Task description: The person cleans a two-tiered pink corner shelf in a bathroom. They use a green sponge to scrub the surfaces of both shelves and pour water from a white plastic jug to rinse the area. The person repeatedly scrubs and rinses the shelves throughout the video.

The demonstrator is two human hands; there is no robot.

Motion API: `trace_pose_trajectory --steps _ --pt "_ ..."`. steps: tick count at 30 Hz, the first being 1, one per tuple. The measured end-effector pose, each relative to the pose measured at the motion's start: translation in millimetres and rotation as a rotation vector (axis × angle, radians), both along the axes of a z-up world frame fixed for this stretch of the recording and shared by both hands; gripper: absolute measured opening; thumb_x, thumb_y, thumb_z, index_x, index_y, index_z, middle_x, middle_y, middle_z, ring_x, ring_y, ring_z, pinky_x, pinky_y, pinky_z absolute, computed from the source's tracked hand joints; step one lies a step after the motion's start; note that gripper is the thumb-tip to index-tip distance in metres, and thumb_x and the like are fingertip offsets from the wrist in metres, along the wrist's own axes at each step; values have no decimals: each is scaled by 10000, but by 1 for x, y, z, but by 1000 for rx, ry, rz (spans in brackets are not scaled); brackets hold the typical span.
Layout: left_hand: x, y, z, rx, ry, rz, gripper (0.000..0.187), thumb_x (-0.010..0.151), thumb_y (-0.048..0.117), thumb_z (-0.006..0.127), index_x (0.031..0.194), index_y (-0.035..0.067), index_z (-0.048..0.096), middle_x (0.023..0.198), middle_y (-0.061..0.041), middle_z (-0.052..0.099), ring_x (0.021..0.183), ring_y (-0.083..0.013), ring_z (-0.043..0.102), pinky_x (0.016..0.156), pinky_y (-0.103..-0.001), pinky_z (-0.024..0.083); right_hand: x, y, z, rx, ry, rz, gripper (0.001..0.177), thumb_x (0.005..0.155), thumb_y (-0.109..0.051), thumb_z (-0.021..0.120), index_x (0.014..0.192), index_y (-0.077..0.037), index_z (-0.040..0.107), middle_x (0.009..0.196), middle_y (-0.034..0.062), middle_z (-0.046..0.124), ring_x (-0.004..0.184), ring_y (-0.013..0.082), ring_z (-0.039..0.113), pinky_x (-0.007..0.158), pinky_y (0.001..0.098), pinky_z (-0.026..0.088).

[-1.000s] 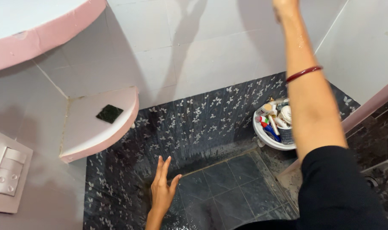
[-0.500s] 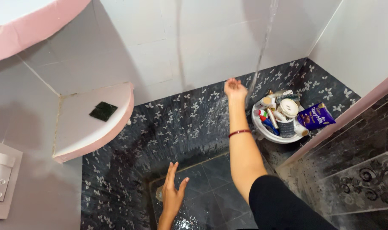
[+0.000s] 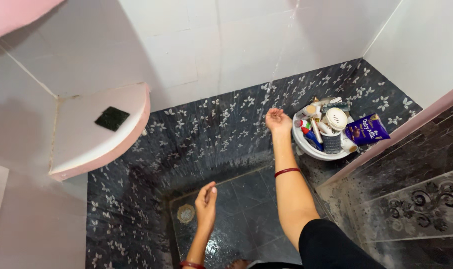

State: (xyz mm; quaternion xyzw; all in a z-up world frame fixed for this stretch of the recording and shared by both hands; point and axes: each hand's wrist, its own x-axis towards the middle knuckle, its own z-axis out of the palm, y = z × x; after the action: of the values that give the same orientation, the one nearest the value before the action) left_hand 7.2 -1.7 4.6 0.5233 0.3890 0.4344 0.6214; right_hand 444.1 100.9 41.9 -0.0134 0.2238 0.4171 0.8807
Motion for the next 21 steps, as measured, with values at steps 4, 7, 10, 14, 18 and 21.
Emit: trace_pose_trajectory --steps 4,7,10,14,18,21 --pt "6 -3 4 -152 -9 46 331 1003 243 604 1217 12 708 1180 -102 743 1105 -184 656 979 -311 483 -24 -2 -22 -97 91 20 251 1000 -95 364 859 -62 569 755 127 618 655 251 619 675 394 567" --pt "3 -2 -8 -135 -11 80 327 990 244 618 1199 12 715 1175 -88 750 1109 -171 663 991 -300 480 -37 -3 -31 -65 109 9 290 1021 -131 339 846 -54 557 728 113 587 622 242 594 650 388 553" --pt "-3 -1 -26 -118 -91 107 331 979 247 642 1181 -8 707 1181 -105 737 1132 -176 656 1016 -308 478 -33 -12 -31 29 120 37 322 1025 -157 313 806 -70 533 651 67 538 559 224 566 597 379 543" --pt "-34 -5 -43 -138 -28 159 331 981 263 629 1190 17 698 1196 -89 735 1144 -166 655 1026 -303 470 -23 -18 -39 -19 109 1 359 1049 -180 296 815 -71 545 616 70 547 550 217 579 586 375 548" --pt "-79 -14 -61 -120 34 287 337 988 255 623 1198 6 710 1193 -86 741 1131 -164 662 1009 -285 477 -23 -25 -49 29 15 -6 282 978 -157 353 786 -65 538 611 108 543 529 254 559 541 387 488" --pt "-119 -22 -87 -201 25 387 347 1015 242 630 1238 -9 719 1161 -136 710 1021 -177 595 895 -301 463 -36 -29 -42 -84 52 17 269 1016 -135 342 868 -63 555 717 120 594 607 264 610 625 386 550"
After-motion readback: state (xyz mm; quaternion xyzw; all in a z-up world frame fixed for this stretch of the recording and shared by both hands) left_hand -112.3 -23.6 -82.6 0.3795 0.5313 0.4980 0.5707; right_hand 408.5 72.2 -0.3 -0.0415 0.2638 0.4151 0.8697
